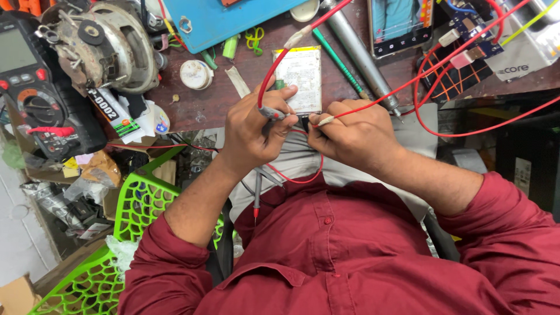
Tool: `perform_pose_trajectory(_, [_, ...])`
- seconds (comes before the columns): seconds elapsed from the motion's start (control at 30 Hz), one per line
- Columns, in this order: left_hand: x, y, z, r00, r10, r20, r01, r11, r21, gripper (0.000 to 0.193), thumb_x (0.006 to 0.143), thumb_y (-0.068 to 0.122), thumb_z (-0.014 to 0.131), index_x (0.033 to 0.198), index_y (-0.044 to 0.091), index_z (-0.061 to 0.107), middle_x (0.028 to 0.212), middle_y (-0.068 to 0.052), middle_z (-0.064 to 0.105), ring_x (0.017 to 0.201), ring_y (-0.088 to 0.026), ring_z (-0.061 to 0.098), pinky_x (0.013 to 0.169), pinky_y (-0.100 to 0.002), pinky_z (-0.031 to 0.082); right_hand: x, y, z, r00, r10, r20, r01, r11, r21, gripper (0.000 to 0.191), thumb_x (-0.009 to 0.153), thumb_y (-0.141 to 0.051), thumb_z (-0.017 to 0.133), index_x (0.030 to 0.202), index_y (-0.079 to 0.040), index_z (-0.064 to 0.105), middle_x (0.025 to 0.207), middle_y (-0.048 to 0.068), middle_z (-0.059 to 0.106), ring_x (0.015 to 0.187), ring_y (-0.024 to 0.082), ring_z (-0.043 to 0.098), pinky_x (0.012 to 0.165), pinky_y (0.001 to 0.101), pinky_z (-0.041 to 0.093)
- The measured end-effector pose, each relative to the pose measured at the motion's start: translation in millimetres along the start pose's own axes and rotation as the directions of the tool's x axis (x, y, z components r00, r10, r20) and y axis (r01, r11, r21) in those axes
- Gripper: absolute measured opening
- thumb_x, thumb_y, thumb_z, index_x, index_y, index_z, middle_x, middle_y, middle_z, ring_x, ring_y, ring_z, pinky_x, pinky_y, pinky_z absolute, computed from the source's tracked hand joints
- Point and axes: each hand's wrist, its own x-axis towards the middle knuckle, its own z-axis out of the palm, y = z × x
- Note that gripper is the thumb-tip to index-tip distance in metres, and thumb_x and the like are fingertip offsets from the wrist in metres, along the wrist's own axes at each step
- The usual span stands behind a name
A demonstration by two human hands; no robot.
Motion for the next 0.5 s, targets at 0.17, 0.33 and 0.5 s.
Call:
perform_pose_trajectory(0.17, [-0.1,0.1,0.7,1.000,0.001,-0.002,-0.001,1.000,-0.009,0.019,0.101,0.014,0.073,0.108,0.004,0.059,0.100,-0.010,0.073,0.093,-0.032,0.075,0.110,-0.055,0.055,0.2,-0.1,0.1,1.000,0.002,0.007,-0.002,1.000,-0.013,0.017,0.084,-0.011,0.081,0.079,-0.011,0.065,0.070,0.003,0.054,0.064,0.022,0.060,0.058,0.0377,0.049])
perform_pose_trajectory(0.33, [0.6,0.4,0.8,1.000,0.009,0.000,-0.009,1.000,-0.003,0.018,0.102,0.015,0.073,0.107,0.005,0.058,0.099,-0.010,0.073,0.096,-0.033,0.075,0.111,-0.055,0.055,-0.5,0.4,-1.0,1.000,-0.006,0.001,0.006,1.000,0.011,0.015,0.084,-0.011,0.081,0.082,-0.011,0.066,0.071,0.003,0.054,0.064,0.022,0.060,0.058,0.0373,0.049])
perform_pose_trajectory(0.5, [0.5,1.1,0.0,1.000,0.002,-0.001,-0.002,1.000,0.006,0.017,0.102,0.015,0.072,0.104,0.005,0.058,0.097,-0.010,0.073,0.097,-0.034,0.076,0.109,-0.054,0.055,-0.1,0.9,-6.4,1.000,0.007,-0.013,-0.006,0.999,0.043,0.013,0.089,-0.012,0.081,0.090,-0.009,0.069,0.078,0.004,0.060,0.069,0.022,0.064,0.061,0.0360,0.051])
